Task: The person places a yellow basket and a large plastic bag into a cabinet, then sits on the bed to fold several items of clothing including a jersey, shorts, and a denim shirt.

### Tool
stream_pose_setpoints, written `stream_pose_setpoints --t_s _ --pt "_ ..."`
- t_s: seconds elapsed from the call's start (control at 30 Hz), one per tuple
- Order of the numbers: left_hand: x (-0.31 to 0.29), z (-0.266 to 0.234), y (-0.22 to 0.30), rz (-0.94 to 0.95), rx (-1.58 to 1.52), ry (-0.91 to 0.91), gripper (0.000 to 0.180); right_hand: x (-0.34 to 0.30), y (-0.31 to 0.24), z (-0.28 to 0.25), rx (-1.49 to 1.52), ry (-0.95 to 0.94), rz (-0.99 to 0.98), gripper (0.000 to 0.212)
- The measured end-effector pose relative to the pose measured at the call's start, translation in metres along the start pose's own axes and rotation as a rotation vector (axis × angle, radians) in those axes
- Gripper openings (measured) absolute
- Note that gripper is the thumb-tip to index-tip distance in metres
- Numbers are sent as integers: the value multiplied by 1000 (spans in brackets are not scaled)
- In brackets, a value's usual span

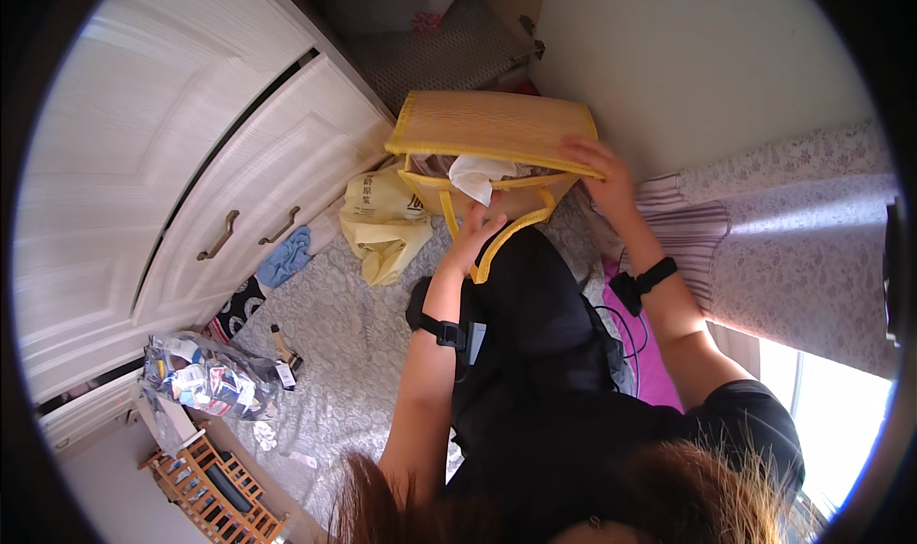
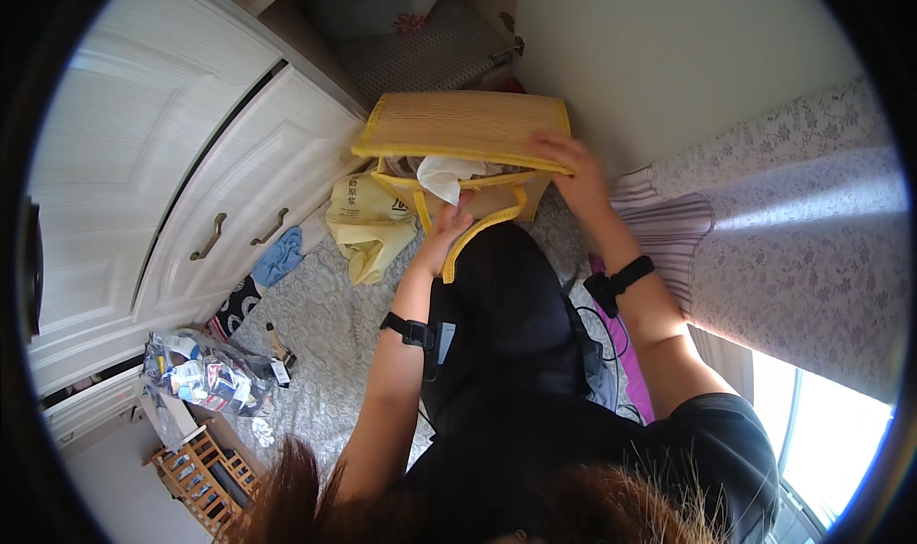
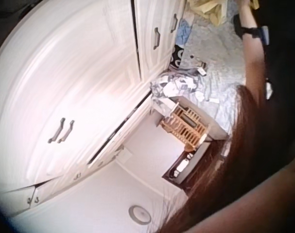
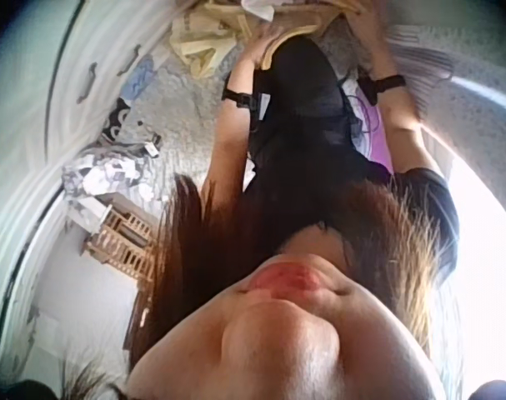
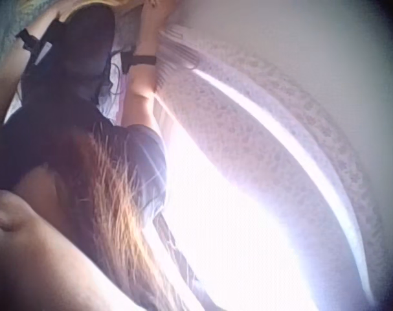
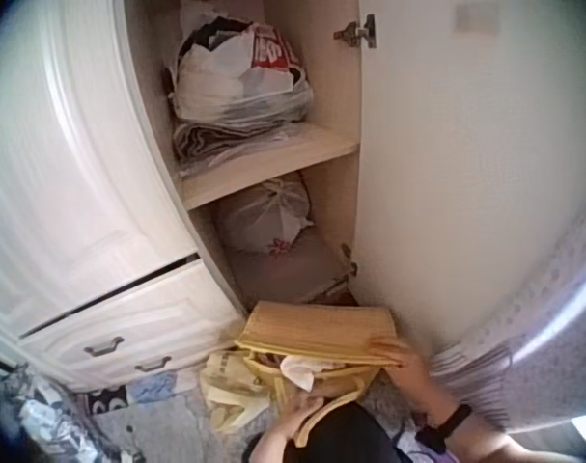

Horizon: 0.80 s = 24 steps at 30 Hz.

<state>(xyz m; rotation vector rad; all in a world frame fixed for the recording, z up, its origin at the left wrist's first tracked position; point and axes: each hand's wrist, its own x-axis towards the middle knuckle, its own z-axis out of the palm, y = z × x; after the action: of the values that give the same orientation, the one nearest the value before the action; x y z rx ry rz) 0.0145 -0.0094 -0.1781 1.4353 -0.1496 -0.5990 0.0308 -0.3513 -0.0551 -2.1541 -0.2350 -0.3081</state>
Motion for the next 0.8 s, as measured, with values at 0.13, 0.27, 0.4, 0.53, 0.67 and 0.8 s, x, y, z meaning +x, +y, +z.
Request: stream_pose_setpoints --t_s 0.13,0.27,0.4,0.53,0.67,0.8 --pt "-5 19 19 -29 -104 234 60 -26 -30 2 11 -42 67 42" --pt "12 25 62 -190 126 357 40 -42 -62 -4 53 -69 85 41" --pt "24 -41 12 345 955 579 32 -59 -65 43 110 -285 100 39" --pt "48 -45 23 306 574 499 37 -66 -17 50 -90 -236 114 43" --pt "-5 -43 8 129 -495 321 59 -64 -9 49 -318 -292 -43 48" --pt "-38 -72 43 104 -914 439 49 -73 8 54 -543 -282 -277 47"
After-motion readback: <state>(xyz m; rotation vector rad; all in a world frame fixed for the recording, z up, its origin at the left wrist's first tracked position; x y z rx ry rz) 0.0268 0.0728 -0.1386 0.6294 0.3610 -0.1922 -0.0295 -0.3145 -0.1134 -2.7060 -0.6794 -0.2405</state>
